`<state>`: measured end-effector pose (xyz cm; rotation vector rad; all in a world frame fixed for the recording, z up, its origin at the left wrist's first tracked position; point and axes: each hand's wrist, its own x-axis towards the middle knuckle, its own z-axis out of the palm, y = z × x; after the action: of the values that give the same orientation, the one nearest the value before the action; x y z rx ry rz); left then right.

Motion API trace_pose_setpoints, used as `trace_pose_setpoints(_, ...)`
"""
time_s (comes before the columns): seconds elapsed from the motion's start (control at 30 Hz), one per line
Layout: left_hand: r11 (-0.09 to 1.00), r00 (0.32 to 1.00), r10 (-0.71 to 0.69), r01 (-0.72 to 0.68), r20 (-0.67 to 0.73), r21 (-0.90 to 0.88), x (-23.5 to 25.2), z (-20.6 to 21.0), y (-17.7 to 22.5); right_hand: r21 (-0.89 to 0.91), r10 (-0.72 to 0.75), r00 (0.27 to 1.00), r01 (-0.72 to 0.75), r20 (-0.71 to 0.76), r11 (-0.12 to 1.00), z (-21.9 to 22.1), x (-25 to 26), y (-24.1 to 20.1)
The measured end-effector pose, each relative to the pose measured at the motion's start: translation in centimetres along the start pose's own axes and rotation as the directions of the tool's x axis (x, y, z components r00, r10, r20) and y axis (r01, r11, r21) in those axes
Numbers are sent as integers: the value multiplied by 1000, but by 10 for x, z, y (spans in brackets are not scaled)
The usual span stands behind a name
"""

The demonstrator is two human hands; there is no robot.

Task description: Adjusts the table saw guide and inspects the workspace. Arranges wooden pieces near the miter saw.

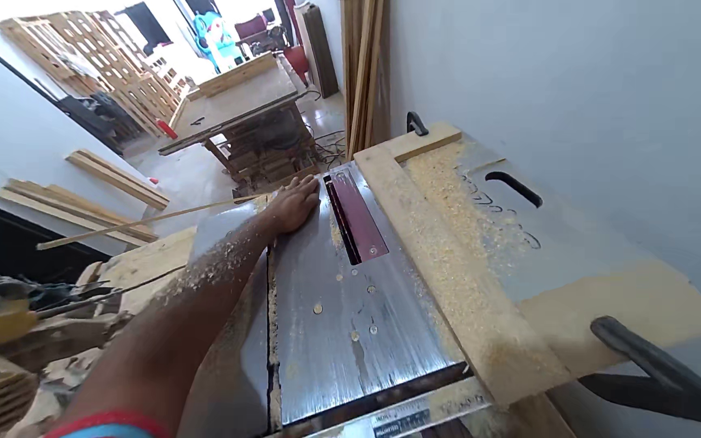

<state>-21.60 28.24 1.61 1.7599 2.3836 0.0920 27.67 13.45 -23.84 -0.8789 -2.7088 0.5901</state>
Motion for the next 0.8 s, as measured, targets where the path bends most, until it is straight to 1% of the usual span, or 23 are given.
trace_pose_setpoints(0.03, 1000, 1000, 0, 0, 3, -29, -12, 5, 8, -1, 19, 1000, -19, 23, 1000, -5, 3, -4)
trace_pose_setpoints(0.13, 998, 998, 62, -62, 20, 6, -65, 15, 42, 2, 29, 1000, -29, 0, 1000, -8, 3, -7)
trace_pose_setpoints(0.2, 983, 984, 175, -177, 40, 51, -114, 22, 75, 13, 32, 999, -32, 6, 999, -5, 1, -4)
trace_pose_setpoints(0.23, 963, 965, 257, -260, 60, 65, -143, 27, 93, 19, 27, 1000, -27, 4, 999, -1, -1, -2)
trace_pose_setpoints(0.27, 931, 928, 354, -361, 112, 48, -176, 30, 111, 37, 17, 1000, -17, 0, 999, 3, -4, 0)
trace_pose_setpoints(0.3, 880, 863, 471, -473, 181, -32, -211, 30, 129, 44, 11, 1000, -11, -2, 999, 6, -5, 2)
trace_pose_setpoints(0.33, 815, 775, 580, -549, 252, -188, -243, 24, 144, 44, 7, 1000, -6, -12, 999, 7, -5, 3)
trace_pose_setpoints(0.37, 742, 697, 661, -551, 280, -381, -269, 13, 153, 48, 10, 1000, -10, -15, 999, 7, -4, 4)
trace_pose_setpoints(0.4, 659, 678, 702, -503, 217, -559, -286, 2, 151, 58, 24, 1000, -24, 0, 998, 6, -4, 3)
trace_pose_setpoints(0.43, 562, 719, 688, -442, 99, -699, -289, -8, 143, 64, 40, 999, -41, 11, 997, 5, -4, 3)
trace_pose_setpoints(0.47, 550, 796, 604, -368, 53, -750, -278, -22, 126, 55, 43, 999, -44, 18, 997, 5, -6, 3)
trace_pose_setpoints(0.5, 655, 896, 443, -310, 18, -689, -257, -35, 106, 46, 33, 999, -34, 5, 998, 6, -7, 4)
trace_pose_setpoints(0.53, 807, 970, 243, -211, -17, -552, -227, -43, 85, 33, 24, 1000, -23, -2, 999, 6, -7, 4)
trace_pose_setpoints(0.57, 925, 997, 70, -80, -40, -373, -192, -45, 59, 15, 18, 1000, -18, -1, 1000, 6, -7, 4)
trace_pose_setpoints(0.6, 977, 996, -69, 57, -53, -207, -160, -40, 31, -1, 14, 1000, -14, -5, 1000, 8, -8, 3)
trace_pose_setpoints(0.63, 983, 984, -170, 165, -57, -86, -136, -27, 6, -12, 10, 1000, -10, -20, 1000, 11, -8, 2)
trace_pose_setpoints(0.67, 972, 971, -237, 236, -42, -12, -122, -12, -12, -29, 7, 999, -8, -43, 1000, 13, -8, 2)
trace_pose_setpoints(0.7, 968, 967, -252, 252, -33, 9, -119, 2, -17, -48, 5, 997, -9, -71, 999, 15, -6, 3)
trace_pose_setpoints(0.73, 978, 977, -209, 209, -42, -2, -125, 12, -9, -63, 6, 995, -13, -103, 998, 16, -2, 4)
trace_pose_setpoints(0.77, 993, 993, -111, 109, -43, -44, -141, 17, 7, -68, 8, 992, -17, -128, 998, 15, 1, 5)
trace_pose_setpoints(0.8, 992, 1000, 11, -14, -26, -123, -168, 18, 30, -59, 16, 992, -24, -127, 998, 12, 2, 4)
